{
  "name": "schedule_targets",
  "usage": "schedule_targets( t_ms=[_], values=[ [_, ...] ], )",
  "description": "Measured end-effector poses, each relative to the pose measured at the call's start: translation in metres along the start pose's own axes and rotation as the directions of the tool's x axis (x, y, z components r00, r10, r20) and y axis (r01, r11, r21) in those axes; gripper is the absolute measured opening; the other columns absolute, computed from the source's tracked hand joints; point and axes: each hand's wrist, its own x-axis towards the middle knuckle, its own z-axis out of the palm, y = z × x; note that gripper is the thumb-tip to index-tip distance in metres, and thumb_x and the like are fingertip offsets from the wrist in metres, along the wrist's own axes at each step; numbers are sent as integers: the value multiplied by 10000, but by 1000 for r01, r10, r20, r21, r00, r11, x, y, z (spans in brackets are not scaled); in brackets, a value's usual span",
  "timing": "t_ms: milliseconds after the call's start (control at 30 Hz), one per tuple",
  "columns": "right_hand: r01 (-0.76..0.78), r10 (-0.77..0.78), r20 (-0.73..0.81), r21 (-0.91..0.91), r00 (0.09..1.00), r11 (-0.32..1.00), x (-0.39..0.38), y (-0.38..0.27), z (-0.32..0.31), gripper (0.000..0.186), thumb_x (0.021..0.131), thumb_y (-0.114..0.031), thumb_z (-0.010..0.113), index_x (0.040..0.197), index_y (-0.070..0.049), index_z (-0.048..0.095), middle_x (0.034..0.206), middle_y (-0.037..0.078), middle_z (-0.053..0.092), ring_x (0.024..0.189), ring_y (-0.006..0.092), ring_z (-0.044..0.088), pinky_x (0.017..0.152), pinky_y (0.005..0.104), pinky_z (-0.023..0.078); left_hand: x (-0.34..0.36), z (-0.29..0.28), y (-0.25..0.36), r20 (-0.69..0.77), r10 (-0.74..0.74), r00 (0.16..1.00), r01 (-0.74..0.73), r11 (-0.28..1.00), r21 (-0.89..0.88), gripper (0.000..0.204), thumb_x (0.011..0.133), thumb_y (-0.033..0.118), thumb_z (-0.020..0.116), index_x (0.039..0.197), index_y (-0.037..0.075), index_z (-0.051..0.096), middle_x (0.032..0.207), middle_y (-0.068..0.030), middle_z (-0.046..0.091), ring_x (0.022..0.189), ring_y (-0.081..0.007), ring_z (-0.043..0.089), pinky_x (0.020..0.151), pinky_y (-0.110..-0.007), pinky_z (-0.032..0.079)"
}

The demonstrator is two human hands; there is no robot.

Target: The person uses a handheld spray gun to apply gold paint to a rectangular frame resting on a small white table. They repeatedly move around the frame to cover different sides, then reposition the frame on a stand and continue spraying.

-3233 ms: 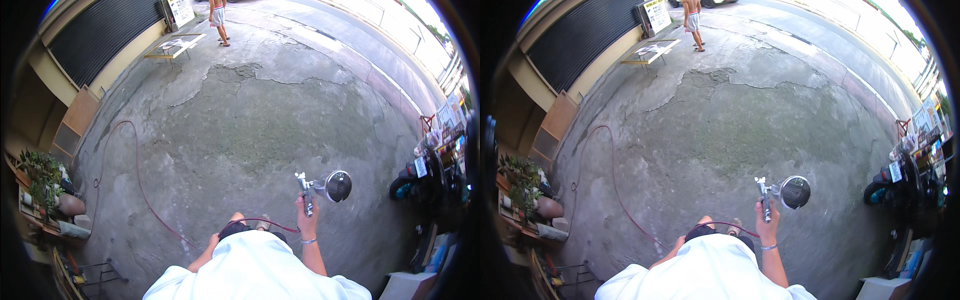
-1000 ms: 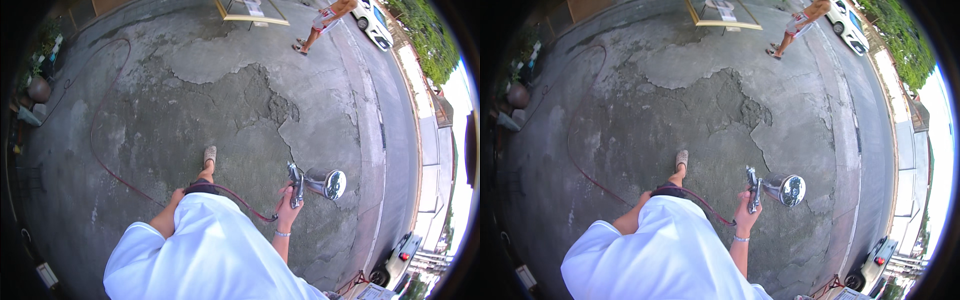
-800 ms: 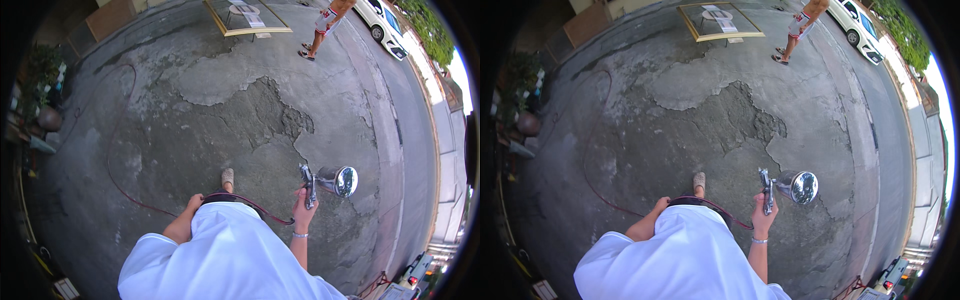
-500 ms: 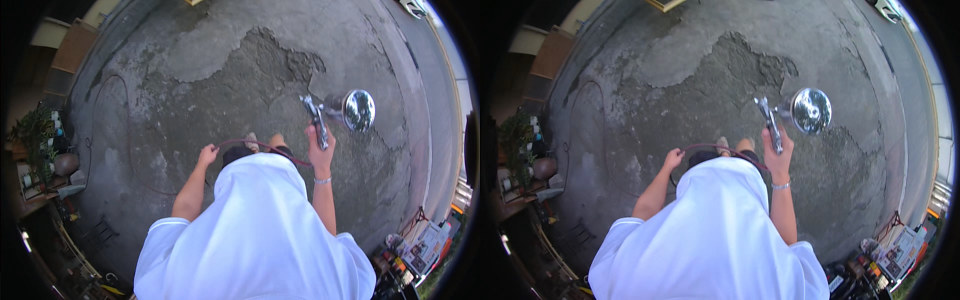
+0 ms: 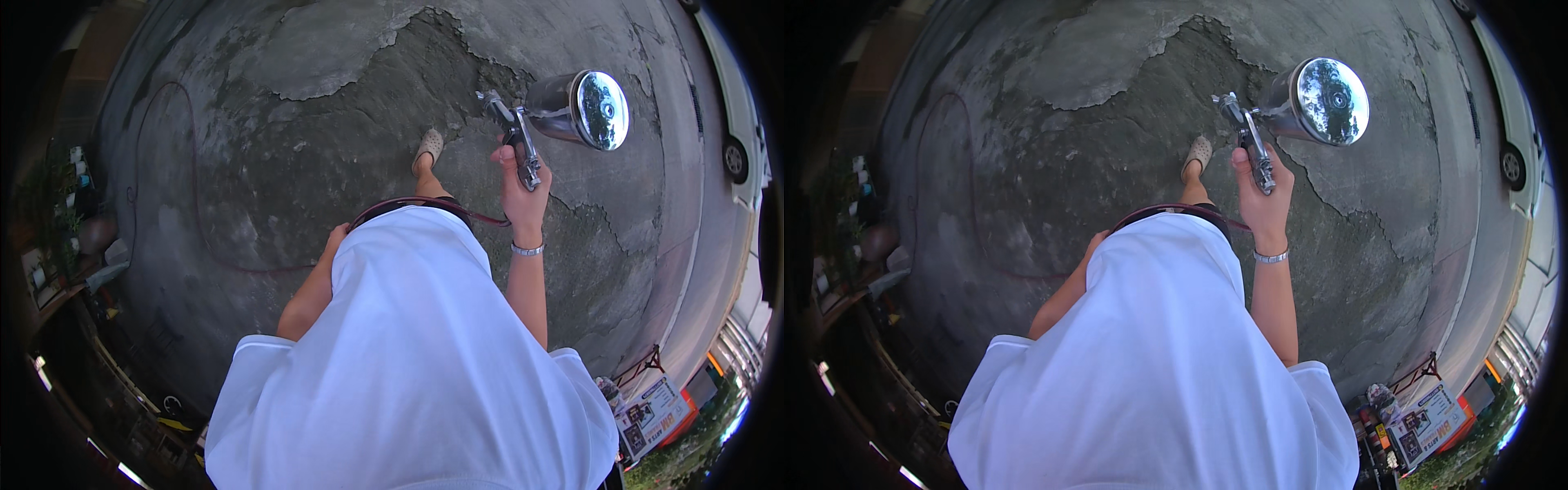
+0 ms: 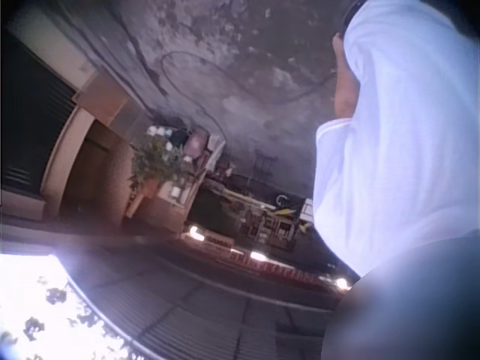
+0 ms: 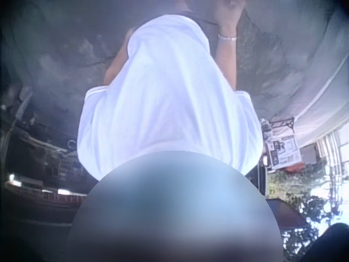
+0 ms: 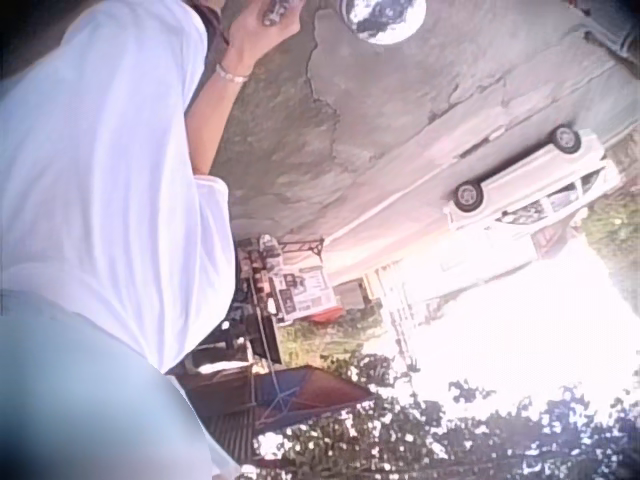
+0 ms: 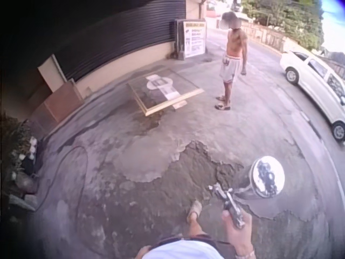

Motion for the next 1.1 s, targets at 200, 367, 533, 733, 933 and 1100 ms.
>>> schedule_targets(
  t_ms=[200, 367, 533, 733, 933, 1100],
  values=[
    [40, -47, 126, 56, 991, 998, 102, -8, -5, 386, 964, -364, 716, 1011, 19, 691, 738, 6, 656, 648, 63, 526, 589, 249, 425, 33, -31, 65, -152, -2, 988, -3, 999, -34, 275, 924, 283, 653, 1041, 34, 664, 1019, -238, 704, 1015, -431, 666, 822, -478, 521],
    [78, -95, 272, 71, 958, 994, 159, -18, -8, 388, 964, -365, 716, 1066, 8, 694, 809, 21, 693, 708, 65, 579, 645, 242, 469, 69, -60, 116, -253, -42, 967, 33, 999, -38, 232, 907, 212, 653, 1048, 28, 646, 1021, -239, 699, 1018, -439, 659, 834, -484, 512],
    [-38, -5, 247, 171, 969, 984, 210, -27, 4, 513, 949, -455, 709, 1122, 27, 689, 874, 26, 697, 776, 82, 609, 701, 243, 481, 94, -73, 144, -277, -59, 959, 27, 993, -118, 225, 918, 218, 650, 1042, 30, 634, 1012, -240, 697, 1015, -435, 662, 838, -484, 508],
    [-30, -24, 353, 147, 935, 989, 278, -35, 33, 628, 921, -546, 702, 1163, 33, 687, 879, 28, 705, 735, 64, 596, 660, 242, 475, 144, -85, 156, -198, -113, 974, 69, 973, -219, 245, 931, 225, 627, 1081, 32, 640, 1038, -250, 698, 1037, -426, 667, 855, -467, 511],
    [85, -218, 377, 338, 900, 937, 350, -53, 75, 644, 907, -538, 720, 1188, 39, 667, 881, 110, 727, 543, 78, 526, 615, 279, 465, 246, -145, 176, -106, -101, 989, 75, 972, -224, 239, 911, 174, 613, 1106, 39, 643, 1075, -237, 703, 1075, -428, 658, 877, -481, 510],
    [129, -314, 300, 505, 901, 854, 399, -75, 117, 798, 802, -579, 801, 1167, 103, 606, 908, 237, 703, 497, 130, 542, 469, 231, 419, 319, -244, 226, 15, -39, 999, 40, 994, -105, 213, 892, 148, 621, 1083, 57, 640, 1022, -199, 710, 980, -326, 694, 850, -425, 524]
  ],
)
